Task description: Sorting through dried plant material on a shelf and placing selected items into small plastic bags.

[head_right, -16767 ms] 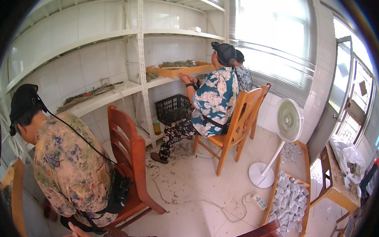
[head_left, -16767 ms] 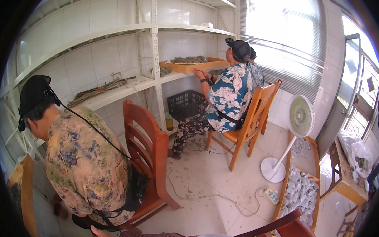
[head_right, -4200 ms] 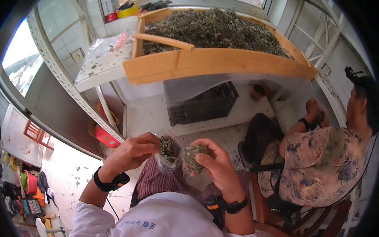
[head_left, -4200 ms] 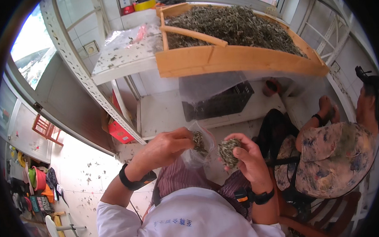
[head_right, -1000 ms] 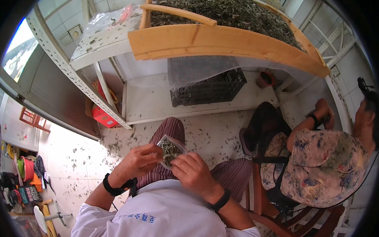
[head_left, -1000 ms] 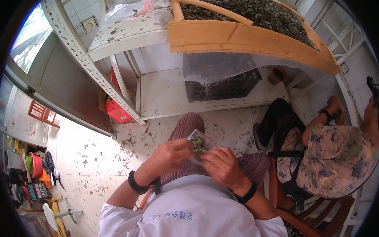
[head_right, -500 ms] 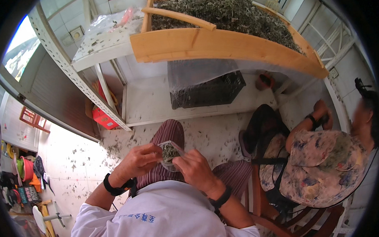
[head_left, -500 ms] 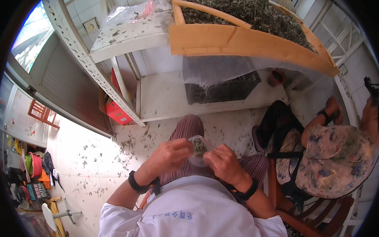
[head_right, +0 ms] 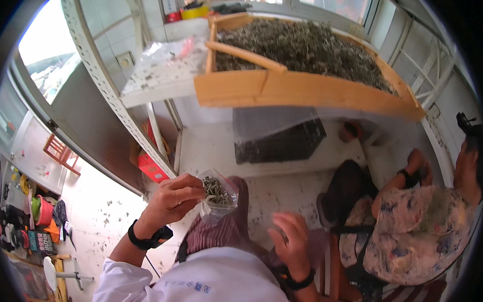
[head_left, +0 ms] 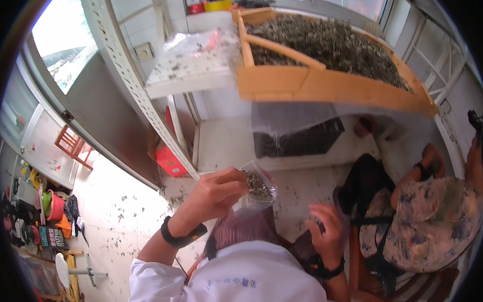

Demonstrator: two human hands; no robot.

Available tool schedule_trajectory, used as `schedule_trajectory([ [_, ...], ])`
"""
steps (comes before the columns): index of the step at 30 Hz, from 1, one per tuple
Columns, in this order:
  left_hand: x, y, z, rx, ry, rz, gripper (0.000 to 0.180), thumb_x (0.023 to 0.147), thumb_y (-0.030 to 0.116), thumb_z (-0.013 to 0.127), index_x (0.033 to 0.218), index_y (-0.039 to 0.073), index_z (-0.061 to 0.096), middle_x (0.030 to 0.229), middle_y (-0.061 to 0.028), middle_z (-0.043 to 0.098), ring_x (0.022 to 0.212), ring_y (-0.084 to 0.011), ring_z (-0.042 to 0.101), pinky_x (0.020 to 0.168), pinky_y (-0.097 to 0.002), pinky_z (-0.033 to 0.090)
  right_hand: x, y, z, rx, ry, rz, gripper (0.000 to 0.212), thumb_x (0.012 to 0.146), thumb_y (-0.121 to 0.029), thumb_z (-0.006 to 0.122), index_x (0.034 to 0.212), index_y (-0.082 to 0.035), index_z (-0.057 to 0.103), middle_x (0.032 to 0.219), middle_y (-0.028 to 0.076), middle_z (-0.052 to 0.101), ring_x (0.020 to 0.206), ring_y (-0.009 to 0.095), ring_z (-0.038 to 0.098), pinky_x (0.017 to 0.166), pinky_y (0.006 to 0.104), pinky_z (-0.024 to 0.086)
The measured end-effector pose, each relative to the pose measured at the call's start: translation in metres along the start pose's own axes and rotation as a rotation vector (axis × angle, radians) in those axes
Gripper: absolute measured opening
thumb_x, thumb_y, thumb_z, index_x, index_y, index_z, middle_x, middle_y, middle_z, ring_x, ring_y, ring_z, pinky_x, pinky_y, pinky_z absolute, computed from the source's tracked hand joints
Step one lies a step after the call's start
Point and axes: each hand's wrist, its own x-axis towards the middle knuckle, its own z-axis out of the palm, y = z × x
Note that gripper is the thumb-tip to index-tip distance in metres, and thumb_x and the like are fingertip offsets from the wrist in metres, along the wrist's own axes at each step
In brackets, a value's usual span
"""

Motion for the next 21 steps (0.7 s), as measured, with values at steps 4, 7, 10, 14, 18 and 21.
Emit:
schedule_trajectory([
  [4, 0.025, 0.018, -0.04, 0.046, 0.1, -0.057, 0.018, 0.069, -0.01, 0.065, 0.083, 0.002, 0.063, 0.086, -0.0087, 0.06, 0.077, -0.0225, 0.061, 0.066, -0.0299, 0.048, -0.009, -0.003, -0.011, -0.1, 0.027, 0.101, 0.018, 0.075, -0.002, 0.064, 0.093, -0.001, 0.059, 0.096, 0.014, 0.061, 0.089, 0.032, 0.058, 0.078, 0.0391, 0.045],
  [7, 0.051, 0.026, -0.072, 0.114, 0.183, -0.079, 0.016, 0.068, -0.01, 0.065, 0.08, 0.0, 0.062, 0.083, -0.008, 0.06, 0.076, -0.0188, 0.06, 0.067, -0.0287, 0.047, -0.016, -0.013, -0.012, -0.079, 0.088, 0.309, 0.016, 0.073, 0.0, 0.061, 0.089, 0.001, 0.057, 0.092, 0.014, 0.063, 0.087, 0.031, 0.059, 0.083, 0.0352, 0.044],
  [10, 0.077, 0.029, -0.103, 0.182, 0.185, -0.101, 0.012, 0.069, -0.008, 0.064, 0.078, 0.0, 0.061, 0.082, -0.0071, 0.06, 0.073, -0.0161, 0.058, 0.066, -0.0282, 0.046, -0.025, -0.005, -0.009, -0.041, 0.181, 0.339, 0.014, 0.073, 0.002, 0.06, 0.087, 0.002, 0.058, 0.089, 0.016, 0.062, 0.083, 0.031, 0.06, 0.079, 0.0345, 0.046],
  [14, 0.11, 0.016, -0.132, 0.266, 0.181, -0.107, 0.004, 0.07, 0.002, 0.063, 0.073, 0.003, 0.061, 0.075, -0.0098, 0.061, 0.072, -0.0244, 0.061, 0.064, -0.0336, 0.047, -0.043, 0.015, -0.011, -0.055, 0.164, 0.25, 0.026, 0.092, -0.024, 0.053, 0.099, -0.001, 0.063, 0.099, 0.012, 0.066, 0.085, 0.025, 0.062, 0.072, 0.032, 0.05],
  [18, 0.142, 0.008, -0.153, 0.357, 0.196, -0.091, 0.003, 0.069, 0.005, 0.061, 0.069, 0.003, 0.063, 0.07, -0.0112, 0.062, 0.068, -0.0267, 0.061, 0.063, -0.0342, 0.047, -0.046, 0.012, -0.014, -0.141, 0.173, 0.24, 0.024, 0.091, -0.023, 0.054, 0.097, -0.002, 0.065, 0.1, 0.012, 0.066, 0.086, 0.027, 0.063, 0.075, 0.033, 0.05],
  [21, 0.16, 0.004, -0.167, 0.487, 0.19, -0.159, 0.004, 0.067, 0.002, 0.063, 0.07, 0.0, 0.064, 0.067, -0.0101, 0.064, 0.064, -0.0177, 0.063, 0.063, -0.0299, 0.049, -0.037, 0.0, -0.02, -0.239, 0.124, 0.245, 0.021, 0.09, -0.021, 0.055, 0.095, -0.004, 0.066, 0.1, 0.011, 0.066, 0.087, 0.028, 0.063, 0.077, 0.0334, 0.05],
])
